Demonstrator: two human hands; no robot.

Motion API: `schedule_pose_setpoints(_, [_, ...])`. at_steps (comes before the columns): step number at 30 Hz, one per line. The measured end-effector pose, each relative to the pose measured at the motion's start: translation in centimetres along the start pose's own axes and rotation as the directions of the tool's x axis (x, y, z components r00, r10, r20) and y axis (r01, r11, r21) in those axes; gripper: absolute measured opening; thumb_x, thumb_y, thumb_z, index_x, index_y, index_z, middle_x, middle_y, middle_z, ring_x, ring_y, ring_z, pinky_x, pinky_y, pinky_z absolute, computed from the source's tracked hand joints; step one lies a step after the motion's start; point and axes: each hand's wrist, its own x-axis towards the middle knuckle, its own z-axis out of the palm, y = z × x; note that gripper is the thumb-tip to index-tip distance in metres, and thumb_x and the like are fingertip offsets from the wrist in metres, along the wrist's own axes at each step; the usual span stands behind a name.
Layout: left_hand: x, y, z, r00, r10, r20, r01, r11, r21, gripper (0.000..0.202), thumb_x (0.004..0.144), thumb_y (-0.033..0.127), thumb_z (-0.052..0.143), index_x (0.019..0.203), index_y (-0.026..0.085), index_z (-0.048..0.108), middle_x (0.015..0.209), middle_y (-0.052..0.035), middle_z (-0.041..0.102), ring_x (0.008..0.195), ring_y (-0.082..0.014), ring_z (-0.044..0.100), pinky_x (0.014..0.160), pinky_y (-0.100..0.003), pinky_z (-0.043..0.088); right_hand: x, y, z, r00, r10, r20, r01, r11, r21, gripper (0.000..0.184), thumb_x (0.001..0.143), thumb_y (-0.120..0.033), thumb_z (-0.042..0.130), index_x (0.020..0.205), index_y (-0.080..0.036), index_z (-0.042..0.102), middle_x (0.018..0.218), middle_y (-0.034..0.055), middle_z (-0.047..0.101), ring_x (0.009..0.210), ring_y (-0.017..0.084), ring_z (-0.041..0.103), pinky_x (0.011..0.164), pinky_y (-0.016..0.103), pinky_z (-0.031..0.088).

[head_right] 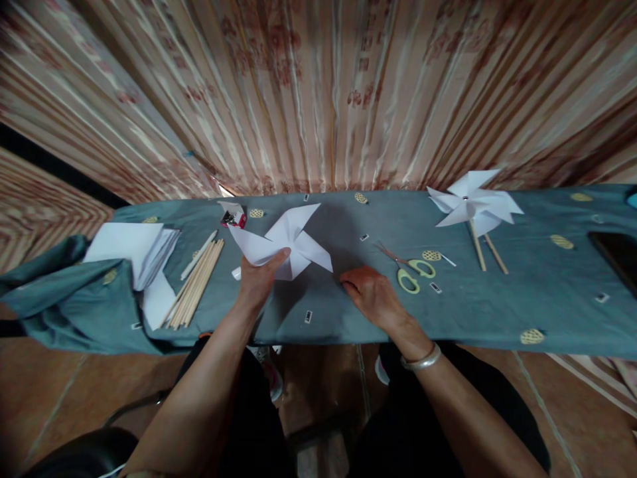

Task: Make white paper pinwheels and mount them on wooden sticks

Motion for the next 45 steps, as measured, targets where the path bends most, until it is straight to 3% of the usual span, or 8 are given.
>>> schedule_pose_setpoints(5, [-0.1,0.0,0.3,1.000,-0.002,0.004,0.002,1.000,-0.005,0.031,0.055,0.030,0.086,0.078,0.011,0.075,0.083,-0.0111,0.078,0.073,-0.0210,0.072,0.068,-0.030,0.057,0.0,0.1,-0.1,1.000,0.022,-0.005,-0.022,1.000,0.016,0.021,0.087,-0.015,0.055,0.092,-0.021,0.075,0.093,0.0069,0.077,0.090,0.024,0.071,0.086,0.039,0.055])
schedule_pose_setpoints(11, [0.0,-0.3,0.5,1.000,-0.005,0.000,0.005,1.000,-0.015,0.028,0.055,0.029,0.086,0.075,0.013,0.075,0.082,-0.0106,0.078,0.072,-0.0208,0.072,0.067,-0.030,0.057,0.0,-0.4,0.5,0.985,0.149,0.084,-0.164,0.964,0.209,0.018,0.083,-0.020,0.059,0.091,-0.021,0.075,0.086,0.0027,0.077,0.069,0.018,0.067,0.066,0.029,0.051])
schedule_pose_setpoints(22, [0.2,-0.6,0.4,1.000,0.016,0.018,-0.016,1.000,0.003,0.029,0.056,0.033,0.085,0.074,0.014,0.074,0.081,-0.0097,0.077,0.073,-0.0212,0.071,0.067,-0.030,0.057,-0.3,-1.4,0.9,0.990,0.073,0.122,-0.103,0.961,0.256,0.017,0.083,-0.018,0.058,0.088,-0.020,0.074,0.077,0.0025,0.072,0.068,0.016,0.063,0.066,0.027,0.047])
schedule_pose_setpoints(32, [0.2,-0.5,0.9,1.000,-0.017,-0.002,0.017,0.999,-0.044,0.030,0.052,0.030,0.087,0.073,0.013,0.073,0.080,-0.0091,0.077,0.071,-0.0204,0.071,0.068,-0.031,0.057,0.2,-1.6,-0.2,0.986,0.011,0.168,-0.029,0.994,0.102,0.018,0.084,-0.014,0.056,0.086,-0.019,0.073,0.075,0.0035,0.070,0.068,0.016,0.062,0.069,0.028,0.044])
schedule_pose_setpoints(39, [0.4,-1.0,0.8,1.000,0.011,0.000,-0.011,0.998,-0.054,0.028,0.054,0.026,0.087,0.075,0.013,0.074,0.083,-0.0104,0.077,0.073,-0.0217,0.071,0.069,-0.032,0.057,0.3,-1.6,-0.3,0.981,0.061,0.185,-0.077,0.993,0.084,0.017,0.082,-0.013,0.057,0.085,-0.017,0.073,0.074,0.0037,0.070,0.067,0.016,0.062,0.067,0.027,0.043])
schedule_pose_setpoints(45, [0.4,-1.1,0.8,1.000,-0.004,0.011,0.004,0.998,-0.067,0.028,0.053,0.027,0.088,0.074,0.016,0.073,0.080,-0.0066,0.077,0.073,-0.0206,0.070,0.069,-0.031,0.057,0.8,-1.4,-0.5,0.978,0.064,0.197,-0.078,0.995,0.065,0.018,0.079,-0.014,0.057,0.084,-0.018,0.073,0.071,0.0024,0.070,0.064,0.016,0.061,0.064,0.026,0.042])
